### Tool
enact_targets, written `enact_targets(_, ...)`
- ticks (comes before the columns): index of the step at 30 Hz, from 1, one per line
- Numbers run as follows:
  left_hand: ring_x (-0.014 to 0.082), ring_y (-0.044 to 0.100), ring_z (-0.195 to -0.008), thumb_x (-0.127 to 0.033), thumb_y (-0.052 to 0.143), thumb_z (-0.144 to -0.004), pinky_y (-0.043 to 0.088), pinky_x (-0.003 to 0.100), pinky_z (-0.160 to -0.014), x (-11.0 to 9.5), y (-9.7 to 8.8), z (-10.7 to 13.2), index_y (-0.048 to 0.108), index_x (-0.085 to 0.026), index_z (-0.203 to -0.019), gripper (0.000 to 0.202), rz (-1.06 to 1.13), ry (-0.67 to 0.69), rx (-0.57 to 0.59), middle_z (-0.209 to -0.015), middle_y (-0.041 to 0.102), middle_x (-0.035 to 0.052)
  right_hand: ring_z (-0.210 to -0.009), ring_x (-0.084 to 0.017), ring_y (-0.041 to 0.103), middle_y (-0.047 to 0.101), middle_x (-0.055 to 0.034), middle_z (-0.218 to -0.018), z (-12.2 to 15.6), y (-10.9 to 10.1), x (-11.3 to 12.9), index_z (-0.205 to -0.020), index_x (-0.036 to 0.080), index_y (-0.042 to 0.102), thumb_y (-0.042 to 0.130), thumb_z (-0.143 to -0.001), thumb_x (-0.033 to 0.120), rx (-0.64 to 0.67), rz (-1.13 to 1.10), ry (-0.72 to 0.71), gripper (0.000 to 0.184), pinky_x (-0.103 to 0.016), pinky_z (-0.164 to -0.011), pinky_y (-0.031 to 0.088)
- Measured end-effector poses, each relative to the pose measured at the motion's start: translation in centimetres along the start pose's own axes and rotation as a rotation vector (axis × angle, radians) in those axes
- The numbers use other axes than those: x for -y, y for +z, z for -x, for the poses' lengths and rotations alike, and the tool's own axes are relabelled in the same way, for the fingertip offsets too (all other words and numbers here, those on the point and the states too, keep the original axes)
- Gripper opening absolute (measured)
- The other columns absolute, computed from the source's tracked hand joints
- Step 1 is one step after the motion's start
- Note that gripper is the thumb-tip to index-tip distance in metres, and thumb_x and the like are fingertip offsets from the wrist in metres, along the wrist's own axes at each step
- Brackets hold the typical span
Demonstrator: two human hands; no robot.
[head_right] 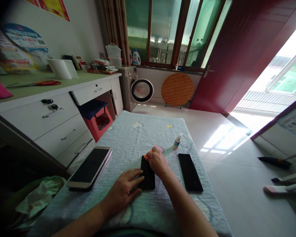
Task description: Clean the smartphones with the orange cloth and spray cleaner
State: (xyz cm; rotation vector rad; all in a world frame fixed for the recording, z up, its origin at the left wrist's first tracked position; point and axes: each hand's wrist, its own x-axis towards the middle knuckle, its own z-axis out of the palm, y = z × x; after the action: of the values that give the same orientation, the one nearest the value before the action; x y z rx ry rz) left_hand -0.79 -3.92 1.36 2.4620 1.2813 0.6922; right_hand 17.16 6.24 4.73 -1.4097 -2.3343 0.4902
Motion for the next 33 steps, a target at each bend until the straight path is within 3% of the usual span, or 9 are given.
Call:
enact_targets(4,0.0282,0.053,-0.126,-0.019,0.066,-0.088,0.045,0.047,-0.106,-0.2,0.2,0.0,0.063,-0.016,-0.124,0.037,0.012,0.033,-0.017,-0.132,0.061,0.0105,-0.081,-0.013,0.057,0.058,-0.0038,-0.092,1.5,0.4,0.2,-0.093,0.023,0.076,0.054,-0.090,0.012,0.059,-0.044,-0.039,0.026,-0.023,-0.074,0.043)
enact_targets(8,0.0263,0.057,-0.121,-0.015,0.065,-0.087,0.048,0.044,-0.105,-0.4,0.2,-0.1,0.063,-0.016,-0.122,0.035,0.021,0.061,-0.033,-0.130,0.063,0.0103,-0.082,-0.012,0.057,0.059,-0.0029,-0.093,2.8,0.9,0.2,-0.094,0.025,0.076,0.053,-0.091,0.012,0.084,-0.098,-0.124,0.027,-0.022,-0.075,0.043)
enact_targets(13,0.0279,0.056,-0.123,-0.013,0.067,-0.085,0.048,0.046,-0.105,-0.4,0.3,-0.3,0.063,-0.014,-0.123,0.038,-0.022,0.063,-0.030,-0.131,0.062,0.0116,-0.078,-0.013,0.056,0.058,-0.0041,-0.089,1.4,1.7,0.5,-0.089,0.022,0.076,0.052,-0.093,0.016,0.048,0.000,-0.119,0.025,-0.022,-0.072,0.043)
enact_targets(19,0.0271,0.057,-0.123,-0.012,0.069,-0.083,0.048,0.044,-0.105,-0.6,0.2,-0.1,0.064,-0.016,-0.122,0.039,-0.025,0.017,0.004,-0.132,0.062,0.0111,-0.085,-0.015,0.055,0.058,-0.0056,-0.093,-0.3,2.0,-0.1,-0.089,0.021,0.075,0.050,-0.095,0.018,-0.068,0.078,-0.006,0.026,-0.024,-0.079,0.042)
enact_targets(27,0.0268,0.057,-0.123,-0.015,0.065,-0.085,0.048,0.044,-0.104,-0.8,0.0,0.0,0.064,-0.017,-0.122,0.037,0.004,0.011,-0.005,-0.131,0.063,0.0119,-0.083,-0.013,0.056,0.057,-0.0032,-0.092,1.3,0.6,-2.4,-0.092,0.021,0.073,0.051,-0.094,0.018,-0.095,0.073,0.129,0.022,-0.022,-0.077,0.041)
enact_targets(33,0.0266,0.057,-0.123,-0.016,0.064,-0.086,0.048,0.044,-0.104,-0.8,0.0,-0.1,0.064,-0.019,-0.121,0.035,0.026,0.004,-0.010,-0.131,0.062,0.0112,-0.083,-0.015,0.056,0.057,-0.0048,-0.094,1.7,1.1,-2.8,-0.093,0.021,0.073,0.051,-0.093,0.016,-0.156,0.084,0.119,0.022,-0.025,-0.077,0.042)
